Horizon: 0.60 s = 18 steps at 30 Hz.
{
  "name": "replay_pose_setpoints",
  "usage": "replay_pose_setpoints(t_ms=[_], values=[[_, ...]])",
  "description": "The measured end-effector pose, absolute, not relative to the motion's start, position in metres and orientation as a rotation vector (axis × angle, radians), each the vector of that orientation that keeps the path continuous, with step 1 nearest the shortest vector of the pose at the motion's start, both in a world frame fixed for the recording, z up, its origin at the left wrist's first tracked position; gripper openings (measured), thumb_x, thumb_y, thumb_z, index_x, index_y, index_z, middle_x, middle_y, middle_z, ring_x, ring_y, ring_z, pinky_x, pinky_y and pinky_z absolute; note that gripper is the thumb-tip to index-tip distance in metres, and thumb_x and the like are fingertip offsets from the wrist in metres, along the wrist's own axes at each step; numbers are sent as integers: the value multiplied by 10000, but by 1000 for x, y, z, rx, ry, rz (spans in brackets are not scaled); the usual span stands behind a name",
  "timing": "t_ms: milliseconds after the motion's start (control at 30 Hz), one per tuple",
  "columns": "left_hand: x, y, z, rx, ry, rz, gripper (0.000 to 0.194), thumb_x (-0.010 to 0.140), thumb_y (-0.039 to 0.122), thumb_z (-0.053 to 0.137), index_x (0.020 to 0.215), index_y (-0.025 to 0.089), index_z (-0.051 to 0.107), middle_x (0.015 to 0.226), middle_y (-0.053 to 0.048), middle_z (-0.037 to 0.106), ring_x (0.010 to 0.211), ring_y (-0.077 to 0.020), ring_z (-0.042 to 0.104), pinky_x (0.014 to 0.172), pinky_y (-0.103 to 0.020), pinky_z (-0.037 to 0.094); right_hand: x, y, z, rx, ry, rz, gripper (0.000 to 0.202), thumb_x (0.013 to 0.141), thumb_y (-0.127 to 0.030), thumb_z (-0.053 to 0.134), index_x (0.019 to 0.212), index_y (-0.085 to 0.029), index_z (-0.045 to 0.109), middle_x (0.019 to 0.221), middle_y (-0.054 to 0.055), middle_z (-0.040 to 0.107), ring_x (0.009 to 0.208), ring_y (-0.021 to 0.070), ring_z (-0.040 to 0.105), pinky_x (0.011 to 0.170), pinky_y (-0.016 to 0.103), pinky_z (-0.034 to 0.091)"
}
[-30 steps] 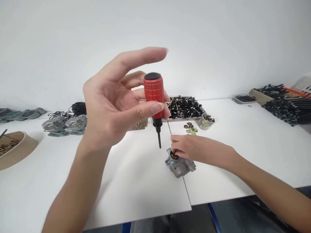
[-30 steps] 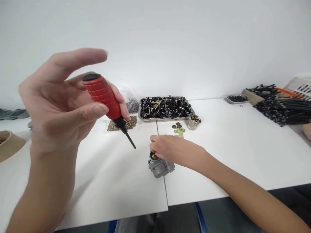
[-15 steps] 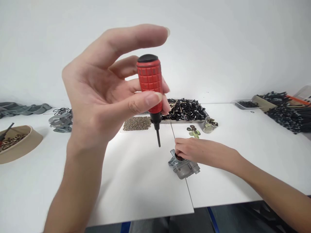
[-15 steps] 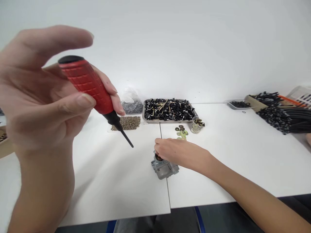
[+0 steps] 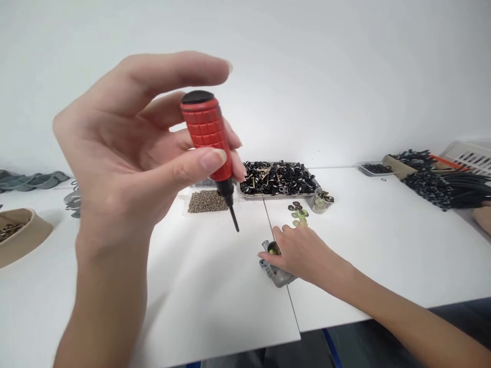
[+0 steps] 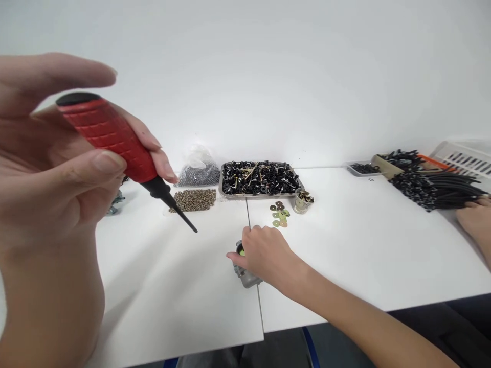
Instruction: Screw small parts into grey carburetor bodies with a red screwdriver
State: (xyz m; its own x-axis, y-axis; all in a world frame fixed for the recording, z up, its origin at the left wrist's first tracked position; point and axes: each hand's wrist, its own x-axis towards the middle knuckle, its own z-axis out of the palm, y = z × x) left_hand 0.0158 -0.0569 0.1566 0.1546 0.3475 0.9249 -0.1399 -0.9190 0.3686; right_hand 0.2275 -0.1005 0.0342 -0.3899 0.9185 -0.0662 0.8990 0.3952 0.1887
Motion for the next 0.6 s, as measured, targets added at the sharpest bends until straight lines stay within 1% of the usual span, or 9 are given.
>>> replay_pose_setpoints(t_ms=[133, 200, 300, 333, 400, 433, 500, 567, 600], values=[[15, -56, 158, 2079, 185, 1849, 392, 696, 80, 809, 1076, 91, 711, 1089, -40, 705, 719, -143, 705, 478, -213, 593, 224, -104, 24, 1709, 2548, 269, 370, 939, -483, 542, 836, -137, 621, 675, 79, 594, 573, 207, 605, 489, 275, 291], [14, -53, 159, 2113, 158, 1848, 418, 666, 66, 813, 1073, 113, 730, 949, -19, 725, 695, -159, 703, 456, -229, 585, 224, -107, 22, 1743, 2535, 251, 336, 952, -434, 518, 799, -151, 615, 624, 65, 581, 542, 208, 594, 480, 279, 256], [11, -49, 161, 2174, 139, 1831, 428, 670, 76, 809, 1089, 124, 737, 762, 8, 695, 659, -159, 699, 428, -217, 569, 227, -112, 21, 1755, 2504, 195, 341, 986, -361, 461, 743, -160, 592, 505, 35, 513, 479, 205, 557, 469, 294, 219], [10, -48, 162, 2176, 139, 1830, 427, 674, 78, 809, 1093, 115, 735, 763, 6, 691, 643, -148, 694, 425, -208, 565, 230, -114, 23, 1743, 2512, 189, 322, 995, -334, 450, 766, -158, 593, 504, 30, 511, 468, 198, 545, 466, 295, 214], [9, -48, 162, 2181, 115, 1823, 434, 673, 79, 814, 1098, 98, 730, 804, -3, 697, 605, -122, 677, 429, -198, 563, 239, -118, 26, 1696, 2561, 153, 226, 1001, -269, 445, 883, -157, 601, 606, 41, 580, 488, 179, 548, 467, 286, 228], [9, -49, 162, 2186, 97, 1823, 442, 666, 75, 818, 1099, 93, 729, 787, 0, 693, 593, -120, 672, 435, -201, 566, 246, -120, 29, 1701, 2583, 82, 183, 1003, -252, 445, 946, -166, 597, 673, 45, 612, 511, 172, 558, 471, 277, 250], [8, -52, 161, 2171, 129, 1841, 426, 676, 70, 813, 1094, 94, 731, 724, 12, 676, 620, -140, 685, 456, -215, 577, 263, -124, 34, 1804, 2600, -197, 164, 1011, -283, 440, 1022, -200, 581, 798, 44, 649, 584, 163, 594, 497, 258, 317], [8, -56, 159, 2132, 183, 1859, 401, 694, 79, 810, 1087, 95, 730, 712, 17, 670, 684, -158, 703, 469, -212, 579, 283, -128, 37, 1971, 2563, -560, 210, 1014, -368, 419, 1032, -230, 576, 840, 25, 653, 644, 163, 616, 538, 250, 383], [8, -59, 159, 2106, 218, 1863, 395, 705, 87, 810, 1090, 91, 725, 750, 11, 679, 723, -163, 710, 475, -204, 578, 293, -130, 37, 2044, 2537, -701, 229, 1010, -396, 408, 1030, -240, 575, 840, 16, 652, 662, 166, 619, 556, 252, 404]])
